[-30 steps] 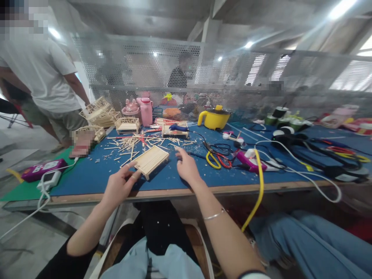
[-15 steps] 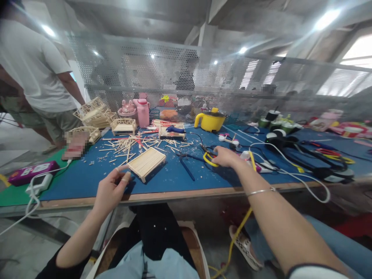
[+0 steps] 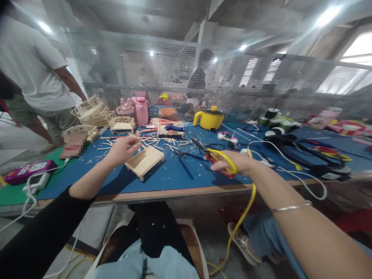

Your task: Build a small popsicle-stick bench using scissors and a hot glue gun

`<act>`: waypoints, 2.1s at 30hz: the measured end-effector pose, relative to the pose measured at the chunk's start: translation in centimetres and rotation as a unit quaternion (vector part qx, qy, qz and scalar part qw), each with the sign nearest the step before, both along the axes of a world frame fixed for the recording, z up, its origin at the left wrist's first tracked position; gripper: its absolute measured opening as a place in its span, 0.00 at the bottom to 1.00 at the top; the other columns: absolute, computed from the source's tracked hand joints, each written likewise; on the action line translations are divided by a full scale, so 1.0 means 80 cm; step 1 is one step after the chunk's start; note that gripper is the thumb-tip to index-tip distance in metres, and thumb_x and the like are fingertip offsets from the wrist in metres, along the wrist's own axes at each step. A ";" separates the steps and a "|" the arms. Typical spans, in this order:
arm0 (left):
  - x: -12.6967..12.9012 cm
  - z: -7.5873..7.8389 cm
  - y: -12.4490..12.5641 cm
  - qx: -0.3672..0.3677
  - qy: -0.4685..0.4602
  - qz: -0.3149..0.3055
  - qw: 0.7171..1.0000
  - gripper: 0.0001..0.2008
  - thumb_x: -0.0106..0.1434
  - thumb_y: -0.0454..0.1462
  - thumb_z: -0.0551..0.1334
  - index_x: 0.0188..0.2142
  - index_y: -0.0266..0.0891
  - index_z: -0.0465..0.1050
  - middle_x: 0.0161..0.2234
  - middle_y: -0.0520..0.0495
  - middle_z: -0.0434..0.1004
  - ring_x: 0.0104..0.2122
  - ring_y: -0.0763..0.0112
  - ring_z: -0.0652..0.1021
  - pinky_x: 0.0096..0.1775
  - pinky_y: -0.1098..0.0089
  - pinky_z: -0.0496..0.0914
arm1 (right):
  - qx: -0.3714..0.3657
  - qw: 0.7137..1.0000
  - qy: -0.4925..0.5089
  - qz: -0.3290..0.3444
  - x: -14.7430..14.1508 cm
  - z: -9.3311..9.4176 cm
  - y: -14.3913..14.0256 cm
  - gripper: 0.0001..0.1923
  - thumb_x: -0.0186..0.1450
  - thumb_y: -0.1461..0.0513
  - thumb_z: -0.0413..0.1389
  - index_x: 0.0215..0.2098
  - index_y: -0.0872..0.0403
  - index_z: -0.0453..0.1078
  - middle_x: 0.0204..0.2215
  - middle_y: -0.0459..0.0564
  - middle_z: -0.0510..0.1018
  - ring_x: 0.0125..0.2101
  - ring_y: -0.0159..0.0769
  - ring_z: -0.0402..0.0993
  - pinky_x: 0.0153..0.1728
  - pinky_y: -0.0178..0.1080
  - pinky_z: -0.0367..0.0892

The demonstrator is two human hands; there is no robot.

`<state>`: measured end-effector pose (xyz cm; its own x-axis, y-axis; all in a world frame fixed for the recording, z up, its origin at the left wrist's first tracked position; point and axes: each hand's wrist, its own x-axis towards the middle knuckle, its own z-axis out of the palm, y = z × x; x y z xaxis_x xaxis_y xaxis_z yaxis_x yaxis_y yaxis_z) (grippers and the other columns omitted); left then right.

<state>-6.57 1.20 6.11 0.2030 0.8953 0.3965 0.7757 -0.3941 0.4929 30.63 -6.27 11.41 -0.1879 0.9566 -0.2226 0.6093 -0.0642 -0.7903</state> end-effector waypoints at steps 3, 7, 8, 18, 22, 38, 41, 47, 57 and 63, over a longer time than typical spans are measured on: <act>0.026 0.017 0.037 -0.038 0.057 -0.109 0.992 0.18 0.59 0.38 0.57 0.48 0.38 0.73 0.52 0.42 0.73 0.51 0.60 0.71 0.53 0.65 0.62 | -0.029 0.994 0.101 0.038 -0.017 -0.017 -0.008 0.25 0.54 0.60 0.58 0.49 0.53 0.61 0.22 0.42 0.68 0.17 0.26 0.62 0.16 0.30 0.54; 0.053 0.017 0.066 -0.117 0.107 -0.224 0.962 0.17 0.55 0.40 0.61 0.45 0.42 0.76 0.49 0.48 0.76 0.46 0.66 0.75 0.47 0.72 0.66 | 0.020 0.985 0.172 -0.011 -0.048 -0.049 0.000 0.30 0.50 0.62 0.60 0.50 0.49 0.58 0.32 0.42 0.68 0.23 0.27 0.66 0.20 0.30 0.63; 0.056 0.015 0.070 -0.134 0.114 -0.241 0.954 0.17 0.55 0.42 0.61 0.44 0.43 0.77 0.46 0.49 0.78 0.43 0.67 0.77 0.44 0.73 0.67 | 0.031 0.983 0.179 -0.014 -0.058 -0.056 0.004 0.28 0.52 0.60 0.60 0.50 0.50 0.58 0.30 0.41 0.67 0.22 0.25 0.64 0.18 0.30 0.62; 0.025 -0.001 0.076 -0.126 0.075 -0.142 0.979 0.17 0.58 0.48 0.55 0.30 0.42 0.78 0.30 0.49 0.81 0.30 0.66 0.76 0.30 0.72 0.65 | 0.084 0.965 0.250 -0.004 -0.147 -0.077 0.055 0.25 0.58 0.42 0.52 0.44 0.51 0.61 0.26 0.41 0.63 0.18 0.23 0.58 0.12 0.26 0.53; 0.007 0.002 0.071 -0.137 0.091 -0.138 0.977 0.20 0.56 0.52 0.57 0.18 0.43 0.72 0.18 0.51 0.73 0.20 0.70 0.70 0.24 0.72 0.60 | 0.052 0.980 0.190 0.019 -0.165 -0.073 0.080 0.24 0.57 0.41 0.52 0.35 0.51 0.60 0.21 0.38 0.60 0.15 0.22 0.54 0.10 0.26 0.52; -0.010 0.020 0.003 0.136 -0.046 -0.153 0.978 0.22 0.67 0.49 0.44 0.42 0.40 0.71 0.37 0.44 0.76 0.37 0.65 0.73 0.41 0.67 0.65 | 0.453 0.871 -0.096 0.164 -0.176 -0.037 0.073 0.32 0.54 0.48 0.60 0.52 0.53 0.60 0.41 0.55 0.72 0.41 0.43 0.69 0.42 0.46 0.66; -0.007 0.018 -0.001 0.202 -0.051 -0.143 0.968 0.24 0.67 0.51 0.42 0.36 0.41 0.71 0.32 0.45 0.74 0.34 0.66 0.72 0.39 0.67 0.65 | 0.537 0.815 -0.143 0.167 -0.179 -0.023 0.073 0.33 0.55 0.47 0.59 0.53 0.54 0.60 0.41 0.57 0.72 0.42 0.46 0.69 0.43 0.48 0.66; -0.008 0.011 -0.003 0.245 -0.057 -0.120 0.961 0.24 0.67 0.51 0.42 0.33 0.41 0.71 0.31 0.46 0.74 0.32 0.67 0.71 0.38 0.67 0.65 | 0.582 0.769 -0.162 0.208 -0.173 -0.002 0.072 0.27 0.58 0.57 0.56 0.55 0.52 0.59 0.43 0.56 0.72 0.43 0.44 0.68 0.43 0.46 0.67; 0.002 0.008 -0.009 0.276 -0.056 -0.137 0.950 0.22 0.67 0.49 0.46 0.34 0.40 0.72 0.29 0.46 0.75 0.31 0.68 0.72 0.38 0.67 0.65 | 0.623 0.734 -0.198 0.183 -0.175 -0.008 0.080 0.33 0.50 0.65 0.52 0.55 0.53 0.59 0.44 0.56 0.71 0.44 0.47 0.68 0.45 0.49 0.67; 0.006 0.006 -0.012 0.293 -0.043 -0.128 0.947 0.20 0.67 0.48 0.46 0.35 0.42 0.73 0.29 0.47 0.76 0.31 0.68 0.73 0.39 0.67 0.66 | 0.628 0.731 -0.203 0.174 -0.177 -0.014 0.079 0.37 0.48 0.65 0.52 0.57 0.51 0.56 0.44 0.55 0.69 0.44 0.48 0.67 0.46 0.50 0.65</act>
<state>-6.07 0.23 6.58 0.3285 0.4423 0.8346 0.5849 -0.7890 0.1880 16.48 0.04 10.27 -0.6317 0.3640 0.6844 0.6164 0.7713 0.1588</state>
